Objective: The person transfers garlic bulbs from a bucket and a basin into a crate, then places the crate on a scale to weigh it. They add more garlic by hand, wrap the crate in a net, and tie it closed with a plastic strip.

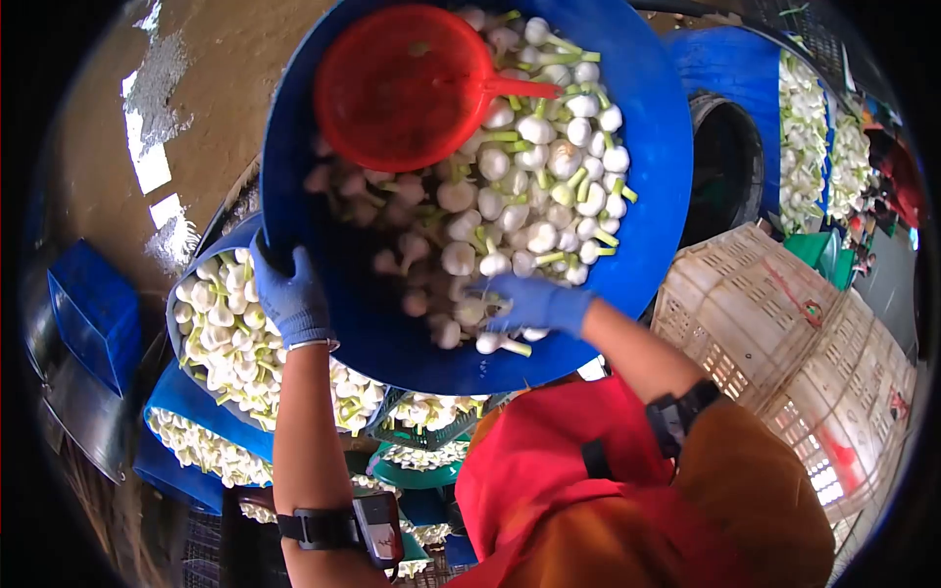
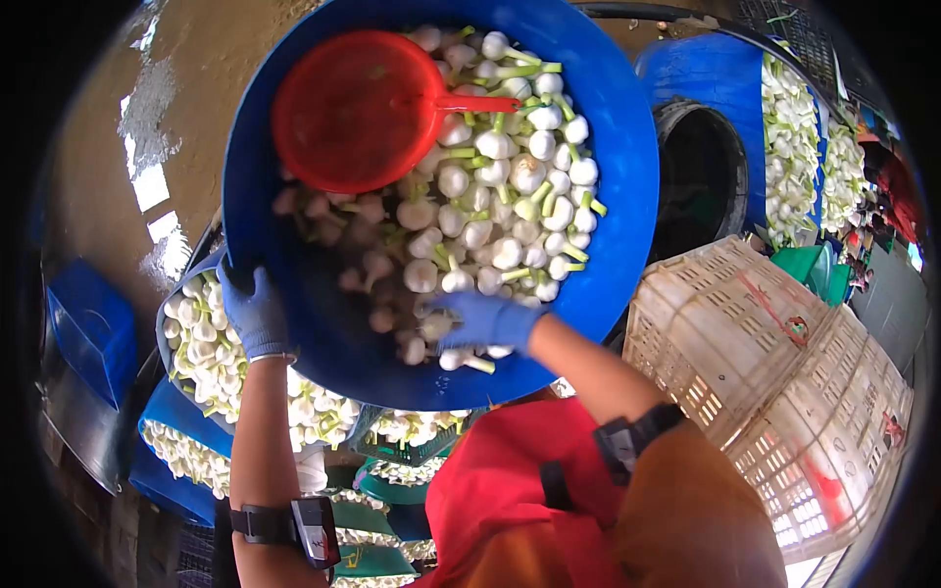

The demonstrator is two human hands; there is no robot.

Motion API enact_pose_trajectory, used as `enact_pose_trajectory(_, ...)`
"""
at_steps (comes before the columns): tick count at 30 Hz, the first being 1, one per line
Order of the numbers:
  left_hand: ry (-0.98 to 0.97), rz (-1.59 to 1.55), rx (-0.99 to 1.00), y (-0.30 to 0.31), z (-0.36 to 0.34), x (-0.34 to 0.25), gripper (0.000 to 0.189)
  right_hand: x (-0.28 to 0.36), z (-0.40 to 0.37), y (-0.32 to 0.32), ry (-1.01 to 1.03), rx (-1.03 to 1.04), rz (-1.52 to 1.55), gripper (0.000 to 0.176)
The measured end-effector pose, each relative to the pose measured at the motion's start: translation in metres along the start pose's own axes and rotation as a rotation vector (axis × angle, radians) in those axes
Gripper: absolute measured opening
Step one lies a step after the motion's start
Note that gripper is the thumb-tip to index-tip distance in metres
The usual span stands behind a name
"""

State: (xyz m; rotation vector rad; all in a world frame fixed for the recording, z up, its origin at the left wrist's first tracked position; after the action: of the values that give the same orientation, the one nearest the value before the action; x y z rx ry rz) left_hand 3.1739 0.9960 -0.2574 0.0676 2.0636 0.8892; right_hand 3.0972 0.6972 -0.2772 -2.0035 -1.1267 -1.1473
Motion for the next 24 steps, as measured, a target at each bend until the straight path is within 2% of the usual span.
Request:
enact_pose_trajectory(1,-0.006,0.047,0.017,0.001,-0.001,-0.003,0.036,-0.033,-0.011,0.031,-0.096,-0.326,-0.043,0.059)
enact_pose_trajectory(2,-0.006,0.05,0.031,0.001,-0.003,-0.003,0.036,-0.044,-0.017,0.078,-0.301,-0.502,0.054,0.052)
enact_pose_trajectory(3,-0.006,0.056,0.014,0.001,-0.004,-0.004,0.037,-0.02,-0.026,0.127,-0.104,-0.878,-0.329,0.051)
enact_pose_trajectory(4,-0.013,0.061,-0.009,0.003,-0.002,-0.005,0.038,-0.038,-0.021,0.167,-0.093,-0.972,-0.423,0.053)
enact_pose_trajectory(6,-0.022,0.087,-0.004,0.004,0.002,-0.001,0.04,-0.068,0.01,0.216,-0.268,-0.941,-0.441,0.058)
enact_pose_trajectory(8,-0.01,0.123,-0.027,0.005,0.003,0.006,0.041,-0.068,0.054,0.217,-0.3,-0.95,-0.341,0.062)
enact_pose_trajectory(10,0.012,0.179,-0.029,-0.003,-0.003,0.0,0.043,-0.15,0.112,0.213,-0.12,-0.927,-0.084,0.061)
enact_pose_trajectory(11,0.001,0.135,-0.041,0.0,0.002,0.005,0.043,-0.087,0.098,0.198,-0.121,-0.936,-0.076,0.061)
enact_pose_trajectory(12,-0.005,0.093,-0.056,0.005,0.006,0.012,0.044,-0.015,0.091,0.169,-0.191,-0.611,-0.083,0.053)
enact_pose_trajectory(13,-0.034,0.211,-0.092,0.01,0.012,0.022,0.045,-0.021,0.102,0.146,-0.198,-0.576,-0.233,0.048)
enact_pose_trajectory(16,0.03,0.151,-0.059,0.006,0.005,0.007,0.045,-0.017,0.108,0.067,-0.199,-0.409,-0.628,0.04)
enact_pose_trajectory(18,0.017,0.146,-0.047,0.009,0.009,0.015,0.045,-0.011,0.096,0.016,-0.1,-0.225,-0.808,0.036)
enact_pose_trajectory(20,0.011,0.138,-0.042,0.011,0.012,0.018,0.045,0.001,0.077,-0.006,-0.008,-0.094,-0.603,0.034)
enact_pose_trajectory(21,0.008,0.174,-0.053,0.011,0.01,0.018,0.046,0.01,0.063,0.001,0.048,-0.223,-0.483,0.035)
enact_pose_trajectory(23,0.009,0.203,-0.065,0.011,0.009,0.018,0.046,0.021,0.031,0.052,-0.068,-0.374,-0.106,0.042)
enact_pose_trajectory(24,0.018,0.195,-0.065,0.011,0.009,0.017,0.046,0.005,0.016,0.078,-0.031,-0.612,-0.044,0.048)
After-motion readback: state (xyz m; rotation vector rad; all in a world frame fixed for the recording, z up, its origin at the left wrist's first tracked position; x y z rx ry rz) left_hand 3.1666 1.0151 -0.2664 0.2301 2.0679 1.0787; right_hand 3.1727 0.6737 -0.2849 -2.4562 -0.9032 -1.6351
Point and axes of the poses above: each hand's wrist, its own z-axis towards the middle knuckle, its own y-axis out of the back of the hand, x = y × z, the point moved 5 cm from there along z, towards the middle knuckle, and after that the axes turned 13 degrees about y, right-handed, at the moved point
